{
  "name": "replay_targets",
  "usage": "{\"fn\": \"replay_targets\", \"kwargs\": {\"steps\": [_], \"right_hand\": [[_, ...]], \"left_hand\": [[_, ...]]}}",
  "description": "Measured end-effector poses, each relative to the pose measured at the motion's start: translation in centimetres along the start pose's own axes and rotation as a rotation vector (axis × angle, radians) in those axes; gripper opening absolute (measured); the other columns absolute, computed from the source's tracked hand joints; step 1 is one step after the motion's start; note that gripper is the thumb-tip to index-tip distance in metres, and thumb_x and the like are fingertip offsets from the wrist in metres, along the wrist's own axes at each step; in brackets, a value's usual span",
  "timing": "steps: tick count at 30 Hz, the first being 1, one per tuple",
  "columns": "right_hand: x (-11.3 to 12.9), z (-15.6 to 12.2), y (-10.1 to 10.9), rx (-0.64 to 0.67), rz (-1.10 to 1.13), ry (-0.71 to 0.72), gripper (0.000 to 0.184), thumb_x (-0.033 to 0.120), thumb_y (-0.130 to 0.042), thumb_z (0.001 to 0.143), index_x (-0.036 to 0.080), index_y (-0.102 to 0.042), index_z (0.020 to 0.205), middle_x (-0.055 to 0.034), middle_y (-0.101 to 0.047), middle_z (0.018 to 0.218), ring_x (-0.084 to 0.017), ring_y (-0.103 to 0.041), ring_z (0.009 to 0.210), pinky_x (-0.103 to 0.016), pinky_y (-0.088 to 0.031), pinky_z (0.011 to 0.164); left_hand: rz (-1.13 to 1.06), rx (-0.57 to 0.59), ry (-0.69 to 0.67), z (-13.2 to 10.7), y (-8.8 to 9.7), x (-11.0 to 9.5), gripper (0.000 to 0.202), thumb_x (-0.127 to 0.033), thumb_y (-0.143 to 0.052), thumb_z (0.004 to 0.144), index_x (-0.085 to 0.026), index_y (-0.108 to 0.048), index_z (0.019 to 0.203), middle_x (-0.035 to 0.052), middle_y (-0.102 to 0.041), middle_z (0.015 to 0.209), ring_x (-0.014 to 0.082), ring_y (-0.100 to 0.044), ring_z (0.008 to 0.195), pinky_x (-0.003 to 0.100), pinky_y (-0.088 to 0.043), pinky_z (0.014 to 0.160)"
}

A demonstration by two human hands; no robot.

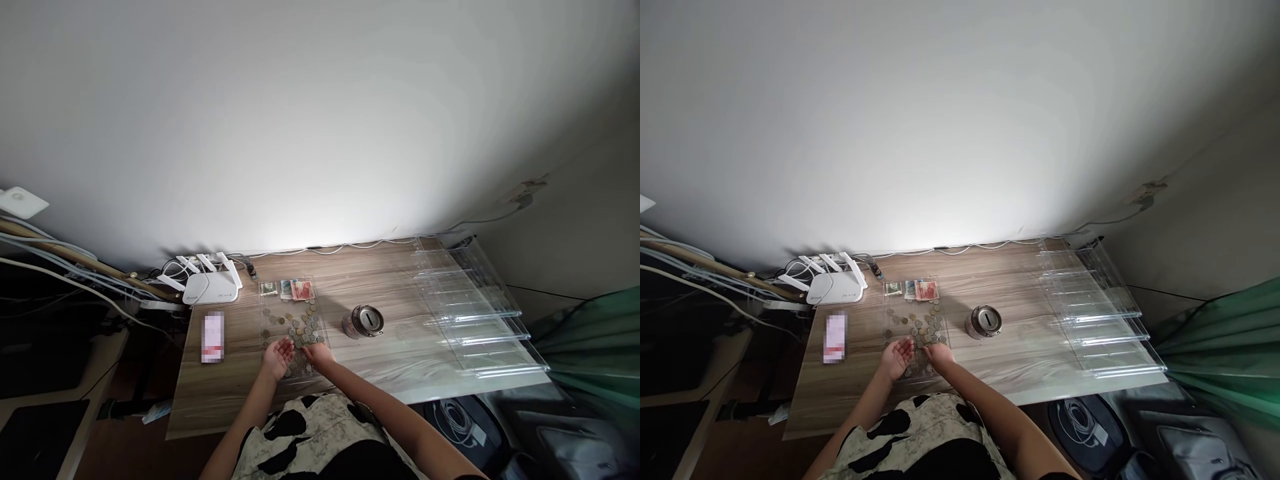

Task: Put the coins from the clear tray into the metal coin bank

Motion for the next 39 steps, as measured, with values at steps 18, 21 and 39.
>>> {"fn": "replay_targets", "kwargs": {"steps": [18,21,39], "right_hand": [[0.5,-2.3,1.6,0.18,-0.001,-0.137,0.075,0.017,-0.074,0.066,0.03,-0.045,0.133,-0.0128,-0.037,0.142,-0.034,-0.037,0.126,-0.042,-0.043,0.09],[0.7,-2.2,1.4,0.195,-0.021,-0.16,0.067,0.012,-0.072,0.066,0.028,-0.05,0.127,-0.0135,-0.045,0.134,-0.032,-0.045,0.119,-0.039,-0.044,0.088],[0.2,0.9,2.0,0.28,0.133,-0.048,0.017,0.008,-0.065,0.063,0.018,-0.071,0.075,-0.0067,-0.07,0.081,-0.024,-0.064,0.083,-0.027,-0.044,0.072]], "left_hand": [[-0.342,-0.071,0.215,0.4,-0.1,-0.2,0.033,-0.022,-0.042,0.093,-0.013,-0.054,0.064,0.0052,-0.063,0.061,0.0097,-0.059,0.051,0.019,-0.051,0.05],[-0.363,-0.071,0.223,0.2,-0.3,0.0,0.032,-0.021,-0.041,0.093,-0.012,-0.056,0.066,0.0064,-0.063,0.062,0.0106,-0.061,0.052,0.019,-0.052,0.051],[-0.368,-0.083,0.228,0.8,0.3,0.7,0.023,-0.013,-0.039,0.09,-0.01,-0.061,0.083,0.0078,-0.065,0.066,0.0115,-0.062,0.054,0.021,-0.053,0.055]]}}
Point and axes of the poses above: each hand's wrist, its own z-axis towards the middle knuckle, its own y-axis out of the back of the hand, x = y × z, the point moved 3 cm from there along z, towards the middle knuckle
